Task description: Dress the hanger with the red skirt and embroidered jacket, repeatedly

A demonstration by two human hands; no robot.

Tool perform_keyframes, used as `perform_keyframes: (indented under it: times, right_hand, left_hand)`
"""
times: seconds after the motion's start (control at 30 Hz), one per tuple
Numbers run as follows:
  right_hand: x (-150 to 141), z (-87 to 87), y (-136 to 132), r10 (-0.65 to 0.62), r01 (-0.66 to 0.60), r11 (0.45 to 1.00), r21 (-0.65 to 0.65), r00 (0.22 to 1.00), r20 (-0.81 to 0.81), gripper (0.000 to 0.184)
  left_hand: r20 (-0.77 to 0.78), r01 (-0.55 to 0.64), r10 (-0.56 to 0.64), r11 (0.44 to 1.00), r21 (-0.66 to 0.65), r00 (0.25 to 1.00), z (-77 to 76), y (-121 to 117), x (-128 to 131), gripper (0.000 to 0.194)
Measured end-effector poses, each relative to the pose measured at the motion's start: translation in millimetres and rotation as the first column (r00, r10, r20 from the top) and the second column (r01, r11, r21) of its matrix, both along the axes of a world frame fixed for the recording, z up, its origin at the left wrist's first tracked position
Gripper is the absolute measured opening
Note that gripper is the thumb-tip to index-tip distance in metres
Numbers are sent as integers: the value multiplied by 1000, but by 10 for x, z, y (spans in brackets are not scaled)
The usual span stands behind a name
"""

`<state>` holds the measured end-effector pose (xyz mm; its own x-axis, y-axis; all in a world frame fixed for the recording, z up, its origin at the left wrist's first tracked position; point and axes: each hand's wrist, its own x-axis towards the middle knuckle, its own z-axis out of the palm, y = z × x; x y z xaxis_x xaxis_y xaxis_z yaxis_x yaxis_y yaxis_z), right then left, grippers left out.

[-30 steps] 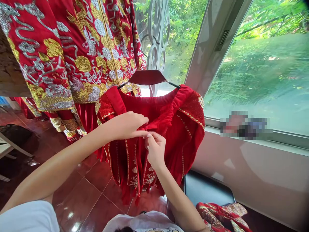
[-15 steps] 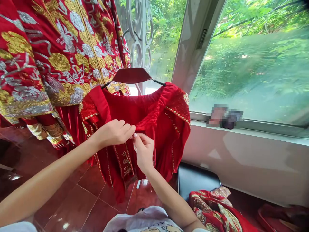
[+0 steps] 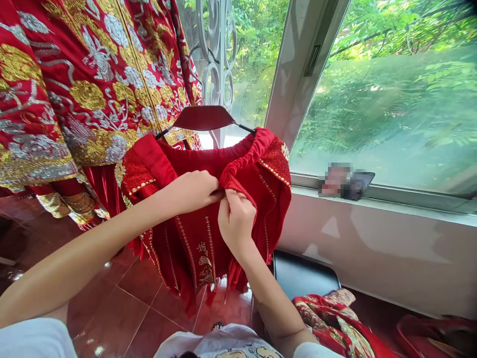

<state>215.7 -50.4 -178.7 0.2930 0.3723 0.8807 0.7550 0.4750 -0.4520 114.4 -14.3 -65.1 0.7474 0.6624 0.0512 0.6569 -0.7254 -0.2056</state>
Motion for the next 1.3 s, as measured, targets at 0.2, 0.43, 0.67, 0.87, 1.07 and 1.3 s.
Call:
perform_keyframes:
  times: [0.2, 0.43, 0.67, 0.87, 1.07, 1.3]
  right_hand:
    - [-214, -193, -110, 23, -33, 997, -70, 990, -140, 21]
    - [-221, -267, -134, 61, -66, 998, -6, 955, -291, 12]
    - [-142, -119, -197, 133, -148, 988, -31, 948, -290, 10]
    - [-10, 65, -244, 314, -466, 863, -194, 797, -516, 17]
    - [88, 138, -257, 326, -542, 822, -174, 699, -637, 16]
    - [-7, 83, -198, 363, -799, 593, 101, 153, -919, 22]
  left_hand:
    - [306, 145, -30, 921, -361, 951, -2, 96, 26, 25]
    - [393, 168, 66, 830, -531, 917, -9, 121, 15, 28]
    - [392, 162, 79, 823, -544, 917, -22, 64, 9, 33]
    - [253, 103, -17, 939, -329, 967, -34, -17, 63, 34]
    - [7, -13, 13, 1000, 25, 1000, -46, -159, 128, 23]
    - [-115, 129, -99, 949, 289, 988, -77, -221, 75, 18]
